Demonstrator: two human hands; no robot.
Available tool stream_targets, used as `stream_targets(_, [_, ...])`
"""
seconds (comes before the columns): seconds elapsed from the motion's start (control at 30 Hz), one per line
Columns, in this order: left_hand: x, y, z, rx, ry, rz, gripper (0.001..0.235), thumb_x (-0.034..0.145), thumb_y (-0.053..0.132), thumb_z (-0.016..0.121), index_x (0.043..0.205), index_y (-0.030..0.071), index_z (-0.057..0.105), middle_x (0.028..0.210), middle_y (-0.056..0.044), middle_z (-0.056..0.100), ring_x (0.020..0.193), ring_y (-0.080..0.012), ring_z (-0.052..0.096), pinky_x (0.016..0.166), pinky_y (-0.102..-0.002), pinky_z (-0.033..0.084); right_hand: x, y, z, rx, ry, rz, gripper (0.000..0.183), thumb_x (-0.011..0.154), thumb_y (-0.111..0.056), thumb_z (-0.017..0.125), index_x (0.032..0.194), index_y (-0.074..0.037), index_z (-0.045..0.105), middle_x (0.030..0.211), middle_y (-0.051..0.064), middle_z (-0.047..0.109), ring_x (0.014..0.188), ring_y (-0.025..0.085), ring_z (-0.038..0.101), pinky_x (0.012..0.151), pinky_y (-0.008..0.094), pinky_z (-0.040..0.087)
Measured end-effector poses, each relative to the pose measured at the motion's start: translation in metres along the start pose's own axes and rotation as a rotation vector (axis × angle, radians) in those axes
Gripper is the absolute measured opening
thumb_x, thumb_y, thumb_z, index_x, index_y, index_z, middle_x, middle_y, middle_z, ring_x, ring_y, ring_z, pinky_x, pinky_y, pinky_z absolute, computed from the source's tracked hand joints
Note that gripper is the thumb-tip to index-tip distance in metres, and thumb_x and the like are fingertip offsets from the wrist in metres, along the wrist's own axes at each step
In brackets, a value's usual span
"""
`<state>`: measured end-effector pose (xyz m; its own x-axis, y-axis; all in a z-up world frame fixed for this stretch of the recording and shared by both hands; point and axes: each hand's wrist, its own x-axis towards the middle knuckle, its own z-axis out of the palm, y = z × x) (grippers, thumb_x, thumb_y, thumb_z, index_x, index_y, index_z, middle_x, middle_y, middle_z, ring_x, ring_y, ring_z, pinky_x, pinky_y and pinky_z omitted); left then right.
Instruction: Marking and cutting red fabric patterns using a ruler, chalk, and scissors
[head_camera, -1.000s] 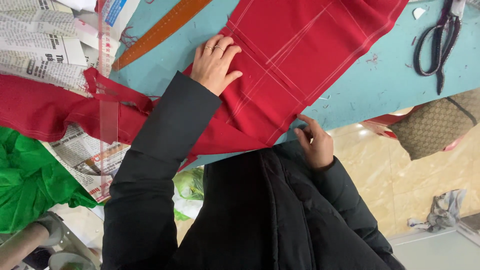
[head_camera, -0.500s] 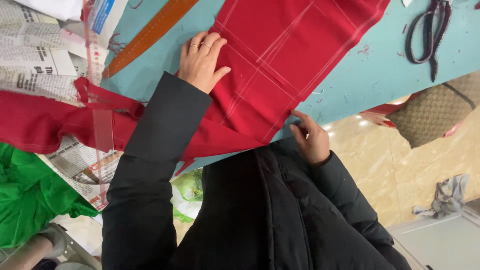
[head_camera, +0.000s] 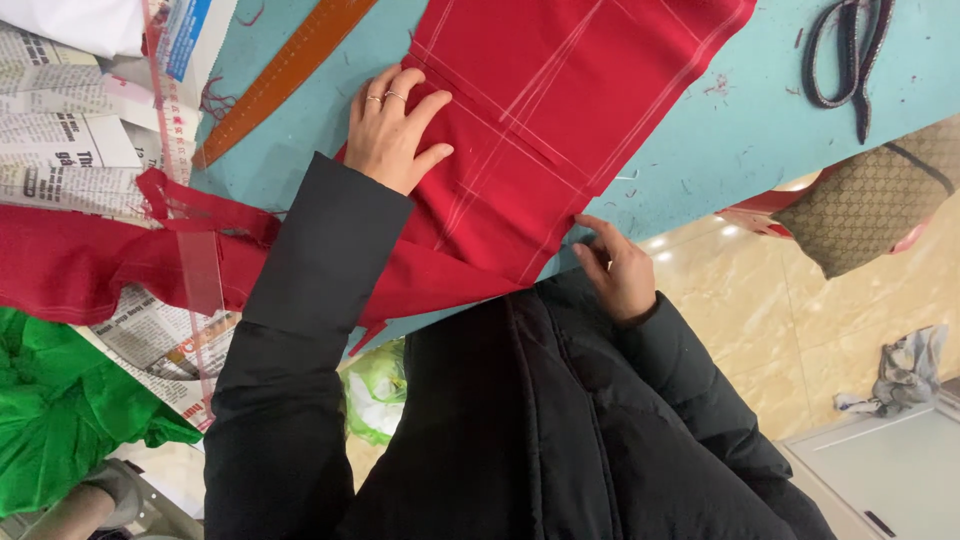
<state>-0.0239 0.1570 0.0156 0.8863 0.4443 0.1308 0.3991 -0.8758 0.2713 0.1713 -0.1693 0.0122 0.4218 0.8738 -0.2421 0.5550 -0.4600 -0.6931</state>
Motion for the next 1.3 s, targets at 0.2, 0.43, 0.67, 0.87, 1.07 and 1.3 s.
stream_targets(0.2, [0.000,-0.002,0.001,-0.044,-0.038,0.000,0.062,0.083,0.037,0.092,0.136,0.021,0.066,0.141,-0.014,0.046,0.139,-0.0388,0.038,0.106,-0.067,0.040,0.000,-0.005,-0.002,0.000,0.004,0.004,0.039,0.101,-0.020,0.064,0.139,-0.020,0.058,0.073,-0.001,0.058,0.069,0.021,0.058,0.069,0.034,0.046])
stream_targets(0.43, [0.000,-0.002,0.004,-0.057,-0.055,0.003,0.066,0.079,0.042,0.094,0.137,0.026,0.067,0.142,-0.013,0.043,0.140,-0.0400,0.037,0.109,-0.069,0.037,0.000,0.005,0.004,-0.007,0.000,0.038,0.039,0.100,-0.023,0.066,0.138,-0.020,0.059,0.076,-0.002,0.062,0.070,0.019,0.060,0.069,0.034,0.047])
stream_targets(0.67, [-0.001,-0.002,0.008,-0.030,-0.031,0.040,0.066,0.078,0.044,0.095,0.137,0.028,0.069,0.143,-0.013,0.042,0.141,-0.0404,0.036,0.109,-0.068,0.037,-0.001,0.002,0.003,-0.023,0.028,0.004,0.037,0.101,-0.021,0.065,0.138,-0.020,0.059,0.072,-0.003,0.055,0.070,0.019,0.059,0.068,0.033,0.045])
stream_targets(0.87, [-0.001,-0.001,0.006,-0.026,-0.056,0.029,0.067,0.079,0.045,0.093,0.138,0.029,0.068,0.143,-0.012,0.042,0.141,-0.0418,0.036,0.108,-0.071,0.036,0.000,0.006,0.007,-0.020,0.017,0.043,0.038,0.100,-0.023,0.065,0.138,-0.022,0.060,0.072,-0.003,0.056,0.070,0.020,0.059,0.069,0.033,0.046])
stream_targets(1.07, [0.000,0.002,0.000,-0.040,-0.062,0.038,0.066,0.081,0.042,0.092,0.140,0.028,0.067,0.143,-0.013,0.042,0.141,-0.0421,0.035,0.109,-0.071,0.035,-0.001,-0.004,0.000,0.025,0.015,0.059,0.046,0.101,-0.024,0.064,0.145,-0.022,0.051,0.075,-0.002,0.056,0.068,0.021,0.057,0.066,0.036,0.045])
stream_targets(1.3, [0.001,0.004,-0.002,-0.034,-0.078,0.026,0.068,0.081,0.042,0.092,0.142,0.028,0.066,0.145,-0.013,0.044,0.141,-0.0428,0.034,0.105,-0.074,0.035,-0.001,0.014,0.012,0.051,0.042,0.111,0.063,0.100,-0.027,0.066,0.157,-0.019,0.040,0.071,-0.003,0.049,0.064,0.019,0.053,0.066,0.035,0.045])
